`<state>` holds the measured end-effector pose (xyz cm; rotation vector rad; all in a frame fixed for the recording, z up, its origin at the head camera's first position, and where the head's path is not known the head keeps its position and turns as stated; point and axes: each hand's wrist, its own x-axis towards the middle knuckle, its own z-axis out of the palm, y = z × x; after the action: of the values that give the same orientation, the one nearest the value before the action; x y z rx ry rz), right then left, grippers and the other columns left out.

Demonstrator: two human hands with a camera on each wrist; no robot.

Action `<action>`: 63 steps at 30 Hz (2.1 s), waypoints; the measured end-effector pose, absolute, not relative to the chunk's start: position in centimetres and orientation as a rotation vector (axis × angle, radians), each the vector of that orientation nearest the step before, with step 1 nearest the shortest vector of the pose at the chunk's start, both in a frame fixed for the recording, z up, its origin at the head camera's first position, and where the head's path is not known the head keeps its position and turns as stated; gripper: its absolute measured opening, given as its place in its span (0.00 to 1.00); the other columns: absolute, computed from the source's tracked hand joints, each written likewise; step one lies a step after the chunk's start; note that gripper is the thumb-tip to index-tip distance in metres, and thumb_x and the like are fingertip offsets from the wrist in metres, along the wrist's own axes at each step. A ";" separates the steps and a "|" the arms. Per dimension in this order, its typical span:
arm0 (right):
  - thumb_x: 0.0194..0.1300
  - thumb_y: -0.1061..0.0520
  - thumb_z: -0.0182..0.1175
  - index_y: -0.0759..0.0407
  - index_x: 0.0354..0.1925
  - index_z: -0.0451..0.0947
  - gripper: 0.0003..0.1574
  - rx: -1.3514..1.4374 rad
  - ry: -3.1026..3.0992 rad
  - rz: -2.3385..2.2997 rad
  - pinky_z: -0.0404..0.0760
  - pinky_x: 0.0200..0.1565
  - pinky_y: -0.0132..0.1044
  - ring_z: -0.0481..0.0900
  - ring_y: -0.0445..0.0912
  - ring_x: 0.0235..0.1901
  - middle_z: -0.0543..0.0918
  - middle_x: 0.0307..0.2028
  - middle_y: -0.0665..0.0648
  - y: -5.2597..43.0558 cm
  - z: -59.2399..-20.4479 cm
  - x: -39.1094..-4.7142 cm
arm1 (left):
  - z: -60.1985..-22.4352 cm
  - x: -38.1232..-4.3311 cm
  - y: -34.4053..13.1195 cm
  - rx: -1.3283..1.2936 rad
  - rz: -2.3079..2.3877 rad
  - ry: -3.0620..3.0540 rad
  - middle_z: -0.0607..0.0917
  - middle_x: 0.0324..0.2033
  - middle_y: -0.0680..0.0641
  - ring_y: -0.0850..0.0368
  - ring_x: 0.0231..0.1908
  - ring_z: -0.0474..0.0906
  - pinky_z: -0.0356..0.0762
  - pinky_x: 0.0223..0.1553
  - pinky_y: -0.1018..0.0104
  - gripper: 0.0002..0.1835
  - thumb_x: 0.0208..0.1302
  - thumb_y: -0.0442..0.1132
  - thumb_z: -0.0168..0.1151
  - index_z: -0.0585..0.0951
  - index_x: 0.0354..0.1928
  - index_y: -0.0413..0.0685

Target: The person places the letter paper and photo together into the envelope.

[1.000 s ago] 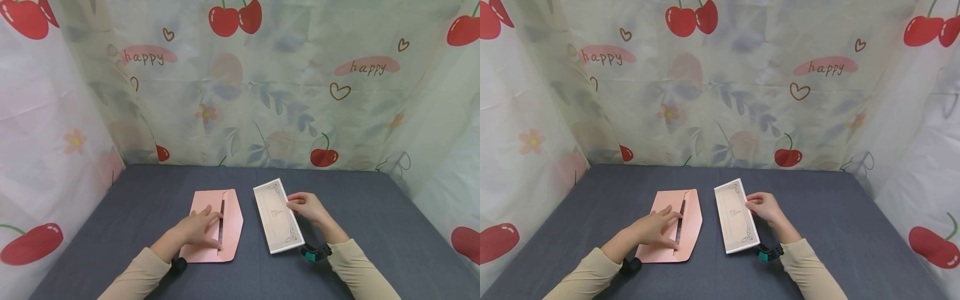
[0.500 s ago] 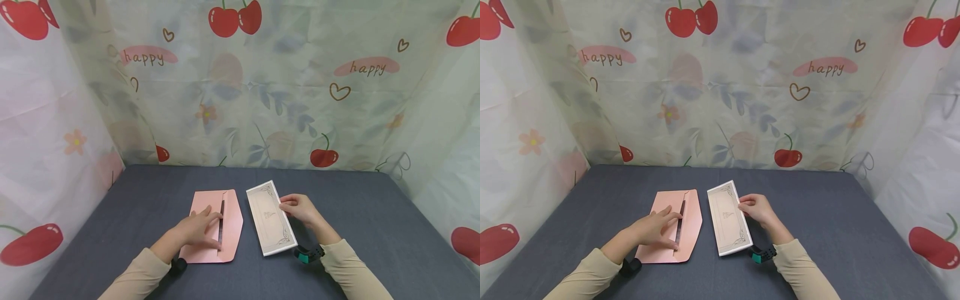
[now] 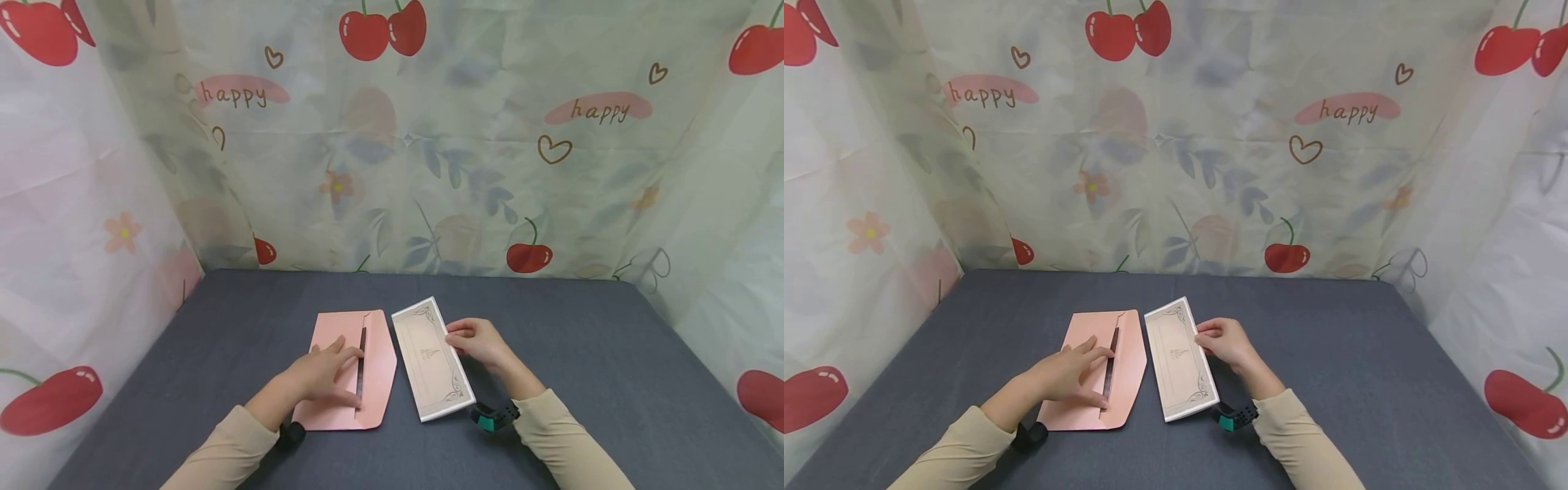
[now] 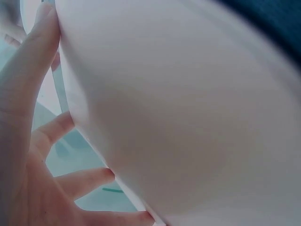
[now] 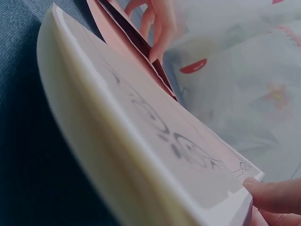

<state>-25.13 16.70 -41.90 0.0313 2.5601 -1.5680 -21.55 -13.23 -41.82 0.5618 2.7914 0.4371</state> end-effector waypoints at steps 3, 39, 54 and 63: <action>0.61 0.64 0.59 0.72 0.46 0.76 0.16 0.002 2.537 -1.593 0.82 0.34 0.35 0.79 0.40 0.28 0.84 0.36 0.64 16.4 -42.0 -25.1 | -41.8 -21.5 -13.2 0.552 0.440 2.787 0.58 0.69 0.35 0.27 0.64 0.60 0.56 0.63 0.34 0.44 0.39 0.67 0.70 0.68 0.61 0.64; 0.59 0.66 0.60 0.73 0.44 0.77 0.14 0.035 2.441 -1.684 0.81 0.30 0.31 0.78 0.38 0.25 0.84 0.32 0.61 13.3 -43.2 -25.6 | -42.1 -21.9 -13.1 0.537 0.420 2.785 0.58 0.70 0.36 0.32 0.65 0.61 0.52 0.66 0.37 0.45 0.39 0.68 0.69 0.68 0.62 0.63; 0.56 0.66 0.62 0.73 0.43 0.78 0.15 0.049 2.415 -1.721 0.83 0.31 0.32 0.79 0.39 0.24 0.84 0.32 0.62 12.4 -43.0 -25.7 | -42.0 -21.8 -13.0 0.517 0.407 2.772 0.57 0.70 0.36 0.29 0.65 0.58 0.54 0.64 0.35 0.45 0.39 0.67 0.69 0.68 0.62 0.63; 0.55 0.66 0.62 0.73 0.42 0.78 0.15 0.050 2.414 -1.732 0.82 0.30 0.31 0.79 0.38 0.24 0.85 0.31 0.62 12.1 -43.3 -26.2 | -41.8 -21.7 -13.0 0.525 0.410 2.778 0.58 0.70 0.36 0.29 0.65 0.59 0.55 0.64 0.35 0.45 0.39 0.67 0.69 0.68 0.62 0.62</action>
<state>-26.23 12.09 -43.26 0.0497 2.4139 -1.7322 -21.67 -13.00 -41.83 0.5249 2.7783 0.4098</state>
